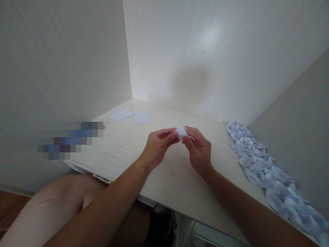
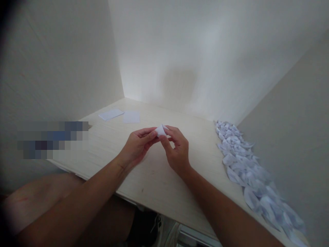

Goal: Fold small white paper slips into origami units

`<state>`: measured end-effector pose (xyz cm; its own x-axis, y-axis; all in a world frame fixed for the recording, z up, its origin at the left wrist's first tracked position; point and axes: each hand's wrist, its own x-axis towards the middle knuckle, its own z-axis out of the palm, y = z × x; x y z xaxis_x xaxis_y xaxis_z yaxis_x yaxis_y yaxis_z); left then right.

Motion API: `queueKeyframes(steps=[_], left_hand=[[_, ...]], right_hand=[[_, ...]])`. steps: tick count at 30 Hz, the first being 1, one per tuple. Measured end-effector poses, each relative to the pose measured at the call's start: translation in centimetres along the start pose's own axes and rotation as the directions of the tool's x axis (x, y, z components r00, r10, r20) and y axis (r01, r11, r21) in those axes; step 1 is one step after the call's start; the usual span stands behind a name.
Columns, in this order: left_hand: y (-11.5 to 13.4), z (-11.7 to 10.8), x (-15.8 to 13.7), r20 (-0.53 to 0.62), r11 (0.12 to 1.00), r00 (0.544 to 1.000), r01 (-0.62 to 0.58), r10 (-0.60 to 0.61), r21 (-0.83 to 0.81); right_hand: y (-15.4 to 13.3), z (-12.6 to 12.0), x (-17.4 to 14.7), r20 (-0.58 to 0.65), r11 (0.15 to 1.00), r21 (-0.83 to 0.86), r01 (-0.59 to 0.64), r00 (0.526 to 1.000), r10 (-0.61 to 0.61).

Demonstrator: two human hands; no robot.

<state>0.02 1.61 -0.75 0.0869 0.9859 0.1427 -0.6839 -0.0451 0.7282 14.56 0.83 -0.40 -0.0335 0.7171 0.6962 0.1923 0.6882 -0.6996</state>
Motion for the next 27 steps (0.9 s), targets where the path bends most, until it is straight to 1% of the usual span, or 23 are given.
queueKeyframes(steps=[3, 9, 12, 16, 19, 23, 27], left_hand=[[-0.04, -0.04, -0.04, 0.002, 0.999, 0.999, -0.036, 0.036, 0.030], [-0.18, -0.20, -0.10, 0.014, 0.989, 0.997, -0.081, 0.080, 0.120], [-0.35, -0.28, -0.02, 0.019, 0.988, 0.996, -0.086, 0.084, 0.127], [-0.36, -0.18, -0.02, 0.035, 0.992, 0.998, -0.060, 0.057, 0.115], [-0.21, -0.01, -0.05, 0.014, 0.997, 0.999, -0.030, 0.029, 0.070], [0.03, 0.13, -0.10, -0.007, 0.999, 0.999, 0.036, -0.035, 0.018], [0.23, 0.10, -0.24, 0.009, 0.998, 0.998, 0.063, -0.063, 0.027]], right_hand=[[0.13, 0.01, 0.00, 0.013, 1.000, 0.026, -0.018, 1.000, 0.017], [0.12, -0.09, 0.44, 0.034, 0.991, 0.084, -0.101, 0.995, 0.098], [0.11, 0.03, 0.54, 0.005, 0.986, 0.124, -0.112, 0.994, 0.112], [-0.03, 0.26, 0.51, -0.044, 0.980, 0.164, -0.109, 0.992, 0.118], [-0.11, 0.33, 0.48, -0.066, 0.976, 0.168, -0.136, 0.987, 0.149], [0.01, 0.35, 0.49, -0.147, 0.976, 0.161, -0.146, 0.974, 0.170], [-0.04, 0.41, 0.54, -0.146, 0.968, 0.167, -0.186, 0.967, 0.210]])
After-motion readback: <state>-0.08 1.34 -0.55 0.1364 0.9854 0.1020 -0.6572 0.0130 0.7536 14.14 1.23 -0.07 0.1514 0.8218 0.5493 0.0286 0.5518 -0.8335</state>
